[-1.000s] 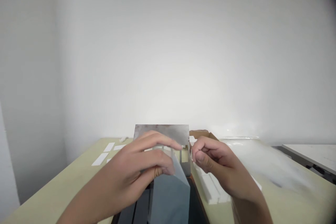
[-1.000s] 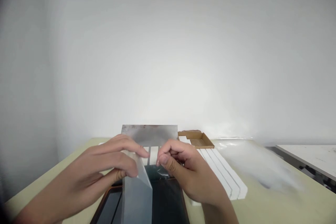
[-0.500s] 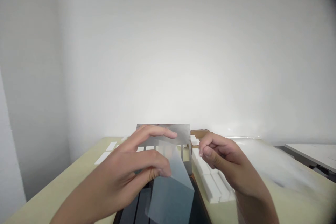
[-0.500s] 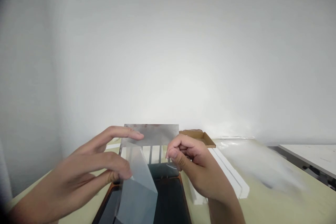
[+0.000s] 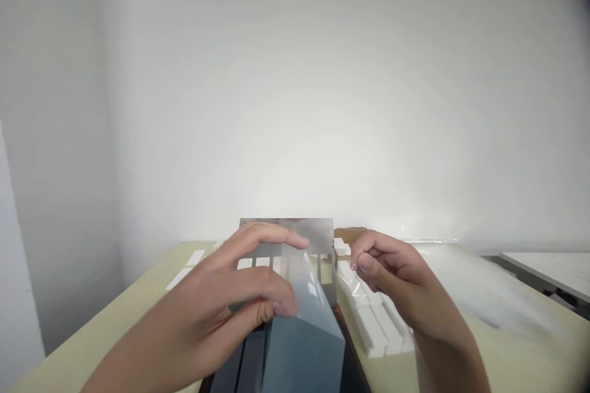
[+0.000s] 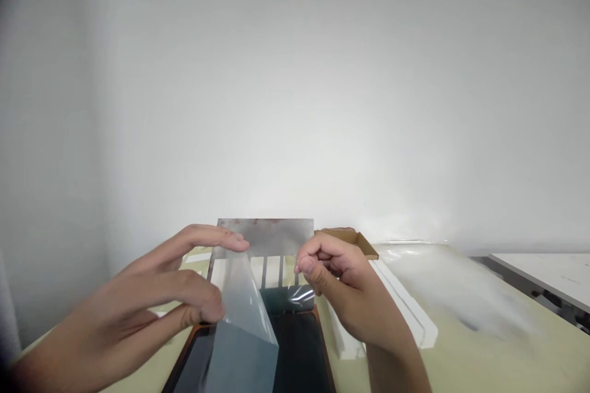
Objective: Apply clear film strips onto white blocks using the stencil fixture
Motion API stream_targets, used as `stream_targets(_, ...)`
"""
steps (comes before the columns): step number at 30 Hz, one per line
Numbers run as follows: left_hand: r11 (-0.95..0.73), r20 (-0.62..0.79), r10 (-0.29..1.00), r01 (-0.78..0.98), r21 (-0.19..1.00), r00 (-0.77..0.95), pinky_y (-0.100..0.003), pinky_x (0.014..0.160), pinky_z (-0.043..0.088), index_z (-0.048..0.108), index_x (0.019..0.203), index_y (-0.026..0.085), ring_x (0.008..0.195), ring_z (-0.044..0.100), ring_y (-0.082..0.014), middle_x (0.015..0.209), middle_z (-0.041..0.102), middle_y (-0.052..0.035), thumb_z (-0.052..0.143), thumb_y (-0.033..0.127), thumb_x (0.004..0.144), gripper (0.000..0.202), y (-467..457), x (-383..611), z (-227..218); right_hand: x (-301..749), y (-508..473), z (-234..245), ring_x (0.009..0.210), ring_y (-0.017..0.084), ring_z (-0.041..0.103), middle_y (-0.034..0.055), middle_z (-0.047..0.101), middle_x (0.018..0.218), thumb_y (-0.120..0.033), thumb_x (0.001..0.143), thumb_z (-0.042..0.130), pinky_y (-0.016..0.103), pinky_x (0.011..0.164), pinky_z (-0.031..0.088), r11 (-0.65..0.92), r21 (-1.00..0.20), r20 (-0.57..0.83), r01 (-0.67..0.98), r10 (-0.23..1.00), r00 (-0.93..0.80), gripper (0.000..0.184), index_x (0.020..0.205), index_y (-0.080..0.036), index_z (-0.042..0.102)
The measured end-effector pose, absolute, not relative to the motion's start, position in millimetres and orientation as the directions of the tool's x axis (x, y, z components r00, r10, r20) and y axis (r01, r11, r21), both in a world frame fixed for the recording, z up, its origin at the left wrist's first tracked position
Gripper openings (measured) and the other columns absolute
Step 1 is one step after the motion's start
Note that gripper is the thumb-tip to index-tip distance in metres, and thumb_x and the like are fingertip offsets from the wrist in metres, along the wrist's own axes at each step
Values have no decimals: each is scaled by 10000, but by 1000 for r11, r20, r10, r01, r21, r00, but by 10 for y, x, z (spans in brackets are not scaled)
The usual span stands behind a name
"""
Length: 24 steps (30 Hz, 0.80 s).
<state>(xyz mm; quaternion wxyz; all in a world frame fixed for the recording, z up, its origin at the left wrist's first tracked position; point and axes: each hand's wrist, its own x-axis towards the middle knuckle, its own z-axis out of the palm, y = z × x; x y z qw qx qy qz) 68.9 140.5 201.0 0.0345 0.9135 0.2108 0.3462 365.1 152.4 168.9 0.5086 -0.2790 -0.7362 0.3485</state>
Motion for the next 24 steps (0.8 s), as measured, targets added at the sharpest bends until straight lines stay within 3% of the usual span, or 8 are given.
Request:
stream_targets(3,-909,606,409,364,204,682,-264,866,600,736,988,317,1436,481,-251,1375,639,-33,466,74,1036,367,1412,715,2019,3482,1505,1681,662,106,459,-24,552,761,-427,1065,627,253,611,356,590,-807,531,36,750,-394,263,929,-203,657)
stream_targets(7,-909,608,398,385,160,687,-408,1116,537,724,972,312,1456,479,-248,1476,587,-13,474,92,1043,340,1426,682,2035,3338,1509,1681,693,129,500,-7,574,780,-464,1062,613,272,625,378,584,-809,490,70,735,-469,295,929,-203,652)
stream_targets(10,-916,634,372,377,134,678,-404,1099,554,701,944,285,1475,476,-260,1481,604,-24,470,66,1028,329,1410,597,2045,3423,1545,1683,681,123,474,-17,540,774,-470,1066,604,270,614,358,588,-805,509,82,754,-415,303,924,-204,638)
stream_targets(14,-923,653,356,359,136,669,-325,1013,592,686,956,290,1495,456,-245,1422,655,-22,480,29,1002,335,1357,510,2062,3545,1553,1683,680,115,449,-28,526,777,-462,1067,611,267,619,341,595,-801,537,72,766,-355,300,910,-207,626)
stream_targets(19,-930,576,361,327,166,734,-357,1132,524,669,987,321,1525,406,-203,992,759,-5,485,-7,987,376,1350,501,2087,3491,1534,1698,687,120,460,-31,513,757,-458,1068,609,272,625,345,599,-796,520,89,752,-405,292,915,-211,640)
stream_targets(24,-926,625,353,354,130,696,-455,1143,530,711,891,290,1503,448,-285,1132,757,-50,509,102,1038,312,1350,479,2110,3511,1569,1713,732,131,483,-12,549,805,-472,1057,620,279,661,372,604,-789,541,110,769,-341,302,904,-212,642)
